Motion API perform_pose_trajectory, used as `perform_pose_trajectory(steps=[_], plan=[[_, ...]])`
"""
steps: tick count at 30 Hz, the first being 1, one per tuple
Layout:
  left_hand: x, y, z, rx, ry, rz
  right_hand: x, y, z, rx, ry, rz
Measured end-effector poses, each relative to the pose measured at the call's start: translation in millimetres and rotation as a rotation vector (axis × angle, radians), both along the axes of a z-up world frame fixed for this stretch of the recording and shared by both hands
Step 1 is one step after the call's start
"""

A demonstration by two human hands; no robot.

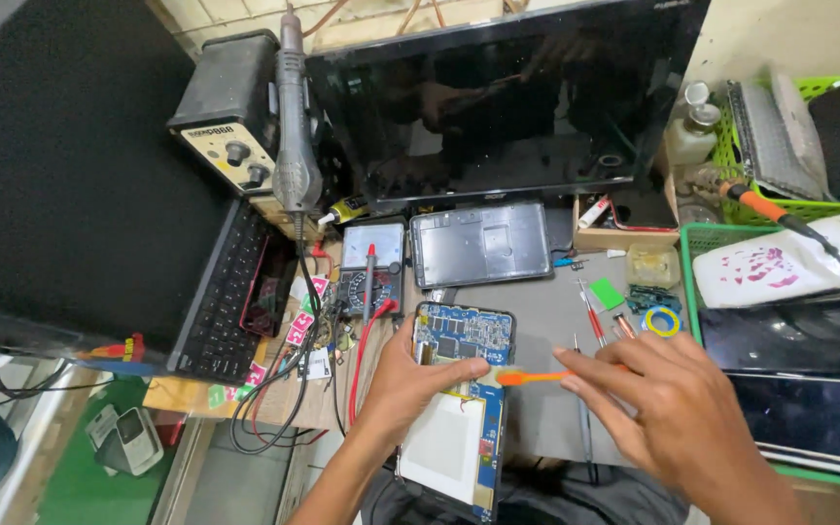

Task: Testing electrical components on a smartphone motherboard using multimeter probes and adjusting connectors with a spudger.

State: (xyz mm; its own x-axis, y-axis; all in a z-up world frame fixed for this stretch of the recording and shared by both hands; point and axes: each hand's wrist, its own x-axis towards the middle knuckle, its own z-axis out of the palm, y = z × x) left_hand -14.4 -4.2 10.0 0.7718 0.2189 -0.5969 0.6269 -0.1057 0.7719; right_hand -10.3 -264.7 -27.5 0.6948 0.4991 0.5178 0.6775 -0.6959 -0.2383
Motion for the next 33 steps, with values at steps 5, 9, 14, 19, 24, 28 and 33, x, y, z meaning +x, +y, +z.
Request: perform_pose_trajectory(steps=[5,9,14,19,24,28,33], plan=[[0.9,0.9,1.0,0.001,0.031,-0.010,7.4,-4.7,17.8,-0.154,-0.166,-0.113],[1.1,0.9,4.6,0.045,0.002,-0.043,11.5,-1.4,15.5,-0.137,-0.064,0.089],[2.5,2.3,-5.6,-0.100,-0.087,-0.001,10.8,-0.4,28.5,-0.109,-0.113,0.012],[3.2,2.8,1.0,-0.062,-0.068,-0.020,12.1,-0.4,20.7,-0.145,-0.113,-0.028],[3.0,2.7,2.9,0.060,0.010,-0.061,10.0,4.1,16.3,-0.090,-0.025,0.088],[4.9,1.1,3.6,-0.018,-0.008,-0.047,12.4,1.3,23.1,-0.101,-0.107,-0.009],[6.8,3.0,-2.8,-0.094,-0.013,-0.019,14.8,0.9,26.0,-0.135,-0.232,-0.124]])
